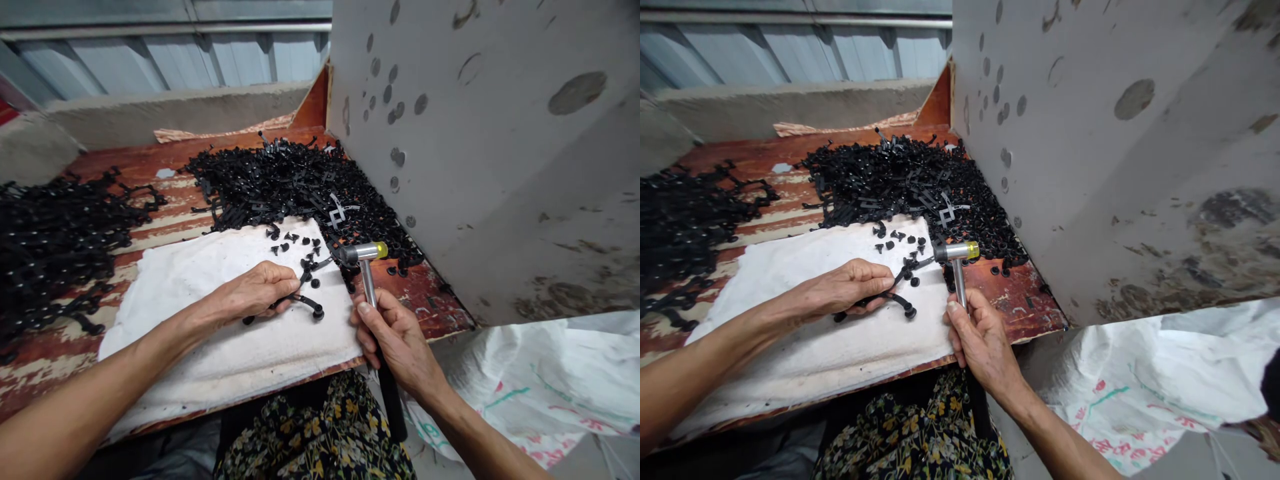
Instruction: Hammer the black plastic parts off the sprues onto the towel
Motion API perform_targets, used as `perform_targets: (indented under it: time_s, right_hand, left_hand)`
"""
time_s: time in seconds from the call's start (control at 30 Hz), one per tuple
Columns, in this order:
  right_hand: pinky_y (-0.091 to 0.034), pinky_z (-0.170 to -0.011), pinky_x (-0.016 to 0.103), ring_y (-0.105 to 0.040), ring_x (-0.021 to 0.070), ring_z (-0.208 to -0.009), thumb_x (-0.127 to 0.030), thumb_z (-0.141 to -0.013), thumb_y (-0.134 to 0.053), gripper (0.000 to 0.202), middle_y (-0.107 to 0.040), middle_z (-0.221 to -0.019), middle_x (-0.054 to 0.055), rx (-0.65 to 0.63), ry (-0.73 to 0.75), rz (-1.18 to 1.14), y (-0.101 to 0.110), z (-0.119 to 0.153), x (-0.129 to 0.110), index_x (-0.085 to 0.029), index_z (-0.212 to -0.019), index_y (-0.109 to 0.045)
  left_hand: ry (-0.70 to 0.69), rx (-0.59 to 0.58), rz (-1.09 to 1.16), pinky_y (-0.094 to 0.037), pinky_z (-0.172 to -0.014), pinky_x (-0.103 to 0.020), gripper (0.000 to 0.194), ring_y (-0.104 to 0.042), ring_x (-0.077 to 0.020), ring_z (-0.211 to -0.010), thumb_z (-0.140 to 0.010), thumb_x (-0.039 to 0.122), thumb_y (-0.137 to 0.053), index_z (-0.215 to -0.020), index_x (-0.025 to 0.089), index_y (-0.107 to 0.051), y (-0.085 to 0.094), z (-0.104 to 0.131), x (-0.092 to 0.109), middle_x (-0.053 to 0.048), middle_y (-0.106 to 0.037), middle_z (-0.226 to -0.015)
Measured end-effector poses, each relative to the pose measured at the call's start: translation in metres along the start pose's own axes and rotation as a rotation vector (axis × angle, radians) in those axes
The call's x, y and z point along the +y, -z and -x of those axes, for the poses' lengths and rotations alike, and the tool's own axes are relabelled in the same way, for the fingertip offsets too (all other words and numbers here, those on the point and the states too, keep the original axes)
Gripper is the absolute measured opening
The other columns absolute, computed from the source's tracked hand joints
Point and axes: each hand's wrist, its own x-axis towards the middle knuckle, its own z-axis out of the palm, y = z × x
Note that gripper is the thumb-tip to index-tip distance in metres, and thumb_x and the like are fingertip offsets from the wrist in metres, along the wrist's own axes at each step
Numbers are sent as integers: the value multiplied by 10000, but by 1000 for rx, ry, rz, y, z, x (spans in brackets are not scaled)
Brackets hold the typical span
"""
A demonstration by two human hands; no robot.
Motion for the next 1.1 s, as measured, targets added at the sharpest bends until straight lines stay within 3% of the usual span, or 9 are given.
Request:
perform_targets:
  time_s: [0.13, 0.2, 0.3, 0.37, 0.43, 0.5, 0.63, 0.93, 1.1]
  right_hand:
    - [-308, -306, 163, -376, 45, -390, -533, -885, -584, 330, -553, -722, -40, -16, 6, 42, 1, 1, -4, -205, -920, -562]
    - [-418, -369, 201, -471, 82, -439, -454, -941, -525, 268, -580, -713, -22, -51, 69, 209, 5, 0, -9, -201, -988, -597]
    - [-597, -757, 367, -694, 201, -828, -272, -974, -453, 318, -713, -953, 91, -66, 337, 572, 11, -5, -17, -179, -1248, -586]
    - [-520, -994, 444, -638, 243, -1152, -176, -966, -429, 451, -663, -1274, 141, -74, 539, 704, 14, -10, -22, -180, -1413, -489]
    - [-464, -1070, 457, -549, 246, -1291, -109, -955, -414, 543, -564, -1434, 124, -114, 681, 784, 15, -14, -27, -208, -1489, -411]
    - [-481, -1048, 466, -568, 257, -1265, -73, -941, -412, 611, -598, -1389, 120, -156, 743, 871, 16, -18, -30, -230, -1528, -355]
    - [-572, -844, 445, -680, 260, -944, -70, -926, -399, 642, -696, -1080, 118, -222, 682, 1040, 16, -20, -35, -237, -1543, -336]
    - [-564, -580, 327, -594, 199, -652, -61, -897, -377, 653, -622, -865, 84, -226, 724, 1151, 14, -13, -42, -207, -1533, -363]
    - [-569, -683, 323, -619, 205, -781, -36, -924, -398, 703, -625, -908, 77, -125, 842, 988, 11, -10, -46, -264, -1572, -249]
  left_hand:
    - [31, 10, -38, -181, -374, -198, 417, -261, -52, -366, -791, 529, -572, -572, 193, -459, 2, -1, 2, 58, -366, -421]
    - [46, 28, -72, -183, -370, -198, 402, -263, -54, -363, -792, 500, -568, -559, 192, -457, 3, -1, 4, 53, -373, -415]
    - [51, 50, -145, -182, -366, -195, 387, -270, -55, -361, -793, 463, -558, -538, 191, -456, 4, -2, 4, 46, -389, -411]
    - [44, 49, -165, -176, -366, -196, 397, -265, -57, -358, -791, 473, -551, -529, 193, -452, 4, -3, 3, 47, -378, -400]
    - [31, 47, -158, -176, -370, -195, 410, -270, -59, -363, -783, 494, -555, -525, 195, -445, 4, -4, 2, 48, -377, -397]
    - [26, 52, -152, -179, -373, -195, 417, -275, -59, -367, -770, 507, -567, -523, 196, -440, 3, -5, 1, 48, -383, -399]
    - [26, 41, -156, -192, -381, -198, 412, -277, -60, -371, -772, 493, -567, -515, 191, -454, 4, -6, 3, 48, -382, -399]
    - [32, 27, -154, -184, -385, -215, 415, -279, -63, -363, -816, 463, -546, -515, 193, -454, 5, -5, 3, 44, -380, -410]
    - [35, 24, -138, -182, -373, -213, 425, -275, -68, -355, -829, 490, -530, -531, 197, -454, 5, -4, 1, 46, -375, -403]
